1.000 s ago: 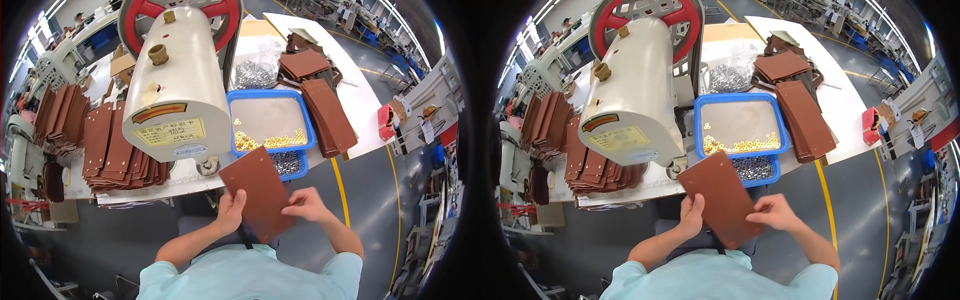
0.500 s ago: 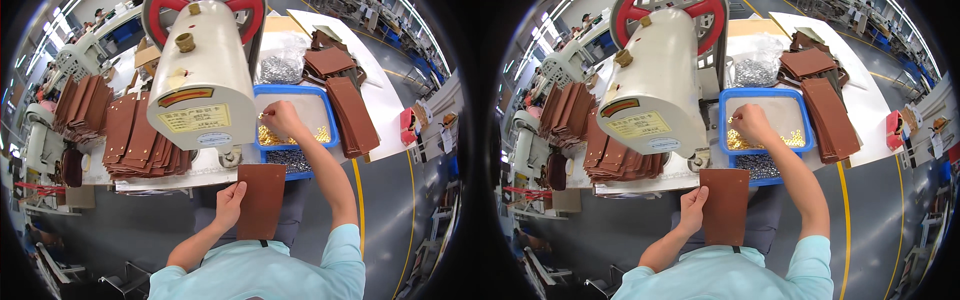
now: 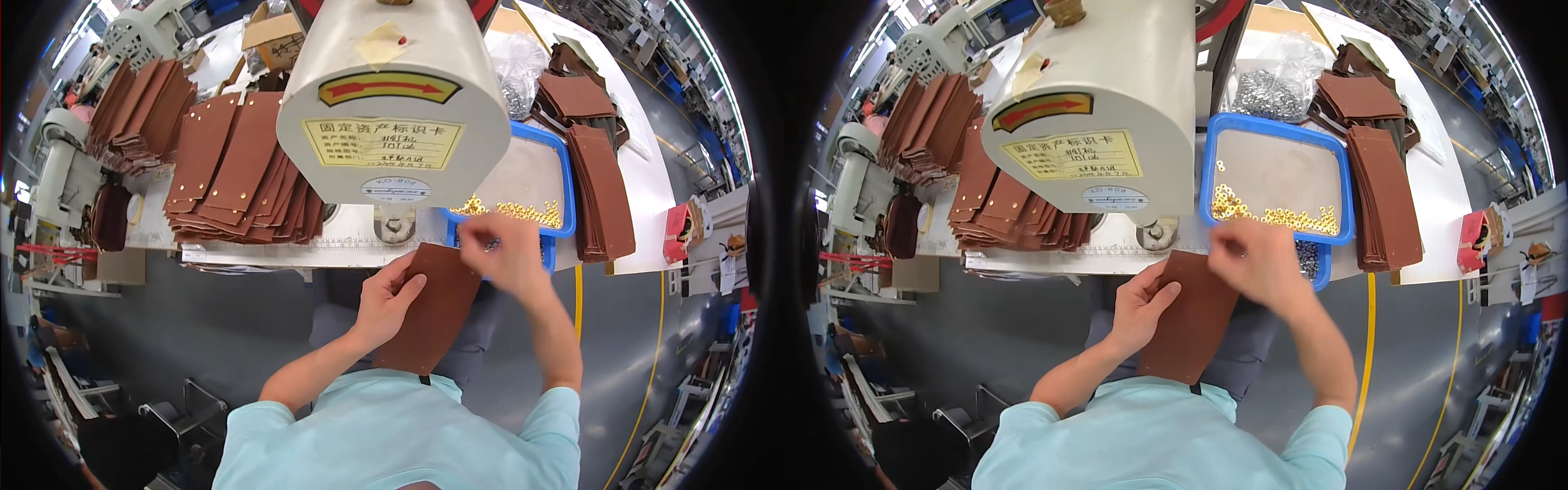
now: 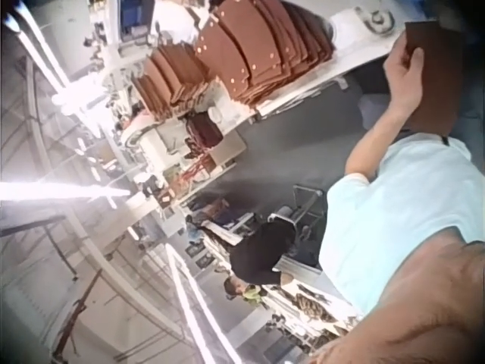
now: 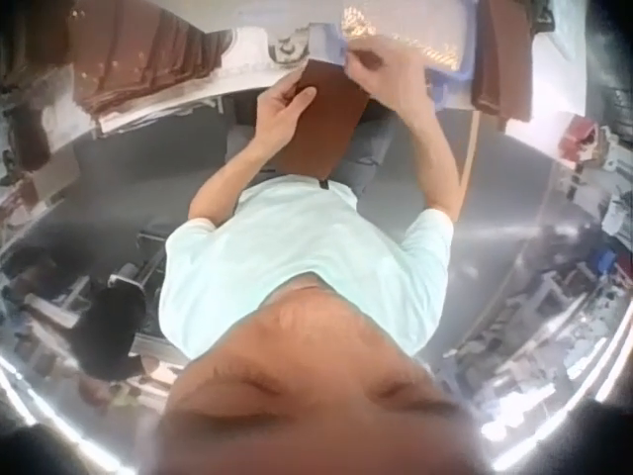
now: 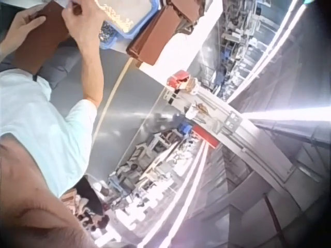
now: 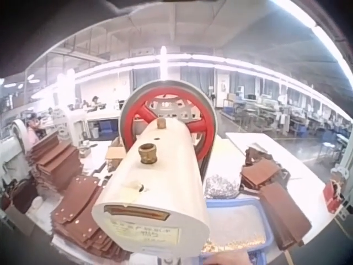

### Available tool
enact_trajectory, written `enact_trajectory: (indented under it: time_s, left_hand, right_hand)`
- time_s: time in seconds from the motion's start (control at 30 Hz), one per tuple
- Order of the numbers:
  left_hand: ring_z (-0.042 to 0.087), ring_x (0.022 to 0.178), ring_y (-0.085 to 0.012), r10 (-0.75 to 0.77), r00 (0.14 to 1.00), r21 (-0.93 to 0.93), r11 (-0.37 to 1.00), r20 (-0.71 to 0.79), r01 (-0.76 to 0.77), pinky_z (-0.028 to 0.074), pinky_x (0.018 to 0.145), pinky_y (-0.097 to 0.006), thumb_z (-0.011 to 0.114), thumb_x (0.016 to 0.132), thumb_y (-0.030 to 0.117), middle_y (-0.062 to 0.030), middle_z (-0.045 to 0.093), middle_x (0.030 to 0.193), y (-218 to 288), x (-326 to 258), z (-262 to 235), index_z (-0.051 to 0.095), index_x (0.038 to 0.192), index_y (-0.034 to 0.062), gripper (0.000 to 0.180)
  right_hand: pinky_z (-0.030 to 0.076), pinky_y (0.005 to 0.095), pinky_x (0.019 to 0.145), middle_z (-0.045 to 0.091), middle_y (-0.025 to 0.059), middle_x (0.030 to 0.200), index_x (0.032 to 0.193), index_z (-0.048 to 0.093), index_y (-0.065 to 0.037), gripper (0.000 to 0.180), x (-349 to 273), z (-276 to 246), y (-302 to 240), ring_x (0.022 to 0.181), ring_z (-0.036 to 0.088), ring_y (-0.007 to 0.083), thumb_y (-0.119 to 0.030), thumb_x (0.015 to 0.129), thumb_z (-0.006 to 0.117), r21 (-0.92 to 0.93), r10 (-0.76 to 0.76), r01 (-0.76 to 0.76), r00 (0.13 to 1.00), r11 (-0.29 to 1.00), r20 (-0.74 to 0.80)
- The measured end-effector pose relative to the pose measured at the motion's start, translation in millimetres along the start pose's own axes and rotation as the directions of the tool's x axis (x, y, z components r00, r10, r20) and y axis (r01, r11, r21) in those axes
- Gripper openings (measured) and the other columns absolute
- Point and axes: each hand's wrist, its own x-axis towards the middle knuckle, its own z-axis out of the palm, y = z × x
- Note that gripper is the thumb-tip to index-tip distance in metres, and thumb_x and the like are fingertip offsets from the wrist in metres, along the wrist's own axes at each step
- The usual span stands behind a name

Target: Manually insert metal rivets into pre-punched holes in leather panels at a workshop station.

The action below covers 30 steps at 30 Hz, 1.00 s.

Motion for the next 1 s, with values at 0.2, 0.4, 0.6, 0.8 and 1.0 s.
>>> enact_trajectory:
  time_s: [0.2, 0.4, 0.6, 0.8, 1.0]
  left_hand:
    - [0.061, 0.11, -0.0083, -0.037, 0.99, 0.115, 0.993, 0.139, 0.021, 0.05, 0.096, -0.026, 0.059, 0.106, 0.012, -0.0057, 0.07, 0.124, 2.5, -6.7, 3.4, 0.058, 0.143, 0.0007, 0.039]
    - [0.062, 0.107, -0.0081, -0.118, 0.979, 0.087, 0.991, 0.165, 0.105, 0.051, 0.094, -0.026, 0.062, 0.105, 0.013, -0.0045, 0.072, 0.121, 11.6, -8.4, 6.5, 0.062, 0.139, 0.0013, 0.036]
    - [0.069, 0.092, -0.0085, -0.106, 0.978, 0.347, 0.937, 0.178, 0.039, 0.056, 0.083, -0.026, 0.068, 0.101, 0.016, -0.0065, 0.078, 0.107, 13.8, -10.4, -0.5, 0.069, 0.13, 0.0028, 0.032]
    - [0.076, 0.085, -0.0212, 0.018, 0.968, 0.56, 0.813, 0.252, -0.16, 0.057, 0.075, -0.029, 0.074, 0.095, 0.021, -0.0123, 0.078, 0.103, 18.1, -8.5, -3.4, 0.074, 0.119, 0.0054, 0.029]
    - [0.074, 0.077, -0.0199, 0.128, 0.931, 0.623, 0.71, 0.343, -0.327, 0.057, 0.069, -0.029, 0.078, 0.089, 0.015, -0.0106, 0.078, 0.096, 13.6, -3.5, -10.5, 0.079, 0.111, 0.0063, 0.023]
  right_hand:
    - [0.056, 0.03, 0.057, 0.071, 0.0065, 0.081, 0.09, 0.073, -0.005, 0.016, -53.6, 21.8, -6.5, 0.065, 0.069, 0.0209, -0.001, 0.076, 0.079, 0.001, -0.214, 0.214, 0.976, 0.977, -0.04]
    - [0.055, 0.0321, 0.057, 0.069, 0.0073, 0.083, 0.091, 0.072, -0.005, 0.014, -61.1, 18.3, -6.3, 0.068, 0.068, 0.0227, -0.001, 0.079, 0.079, 0.033, -0.092, 0.092, 0.996, 0.995, -0.017]
    - [0.056, 0.0284, 0.062, 0.068, 0.0084, 0.09, 0.094, 0.073, -0.003, 0.013, -70.2, 13.4, -8.4, 0.074, 0.068, 0.0189, 0.0, 0.082, 0.078, 0.118, 0.048, -0.068, 0.984, 0.991, 0.171]
    - [0.055, 0.0332, 0.064, 0.069, 0.0085, 0.088, 0.095, 0.074, -0.005, 0.012, -71.2, 17.9, -13.5, 0.077, 0.068, 0.0236, -0.004, 0.084, 0.077, 0.008, -0.015, 0.016, 0.998, 1.0, -0.059]
    - [0.056, 0.0361, 0.068, 0.071, 0.0138, 0.093, 0.106, 0.075, -0.002, 0.02, -63.6, 11.8, 41.3, 0.073, 0.068, 0.0277, -0.005, 0.086, 0.075, 0.016, 0.193, -0.193, 0.981, 0.981, -0.018]
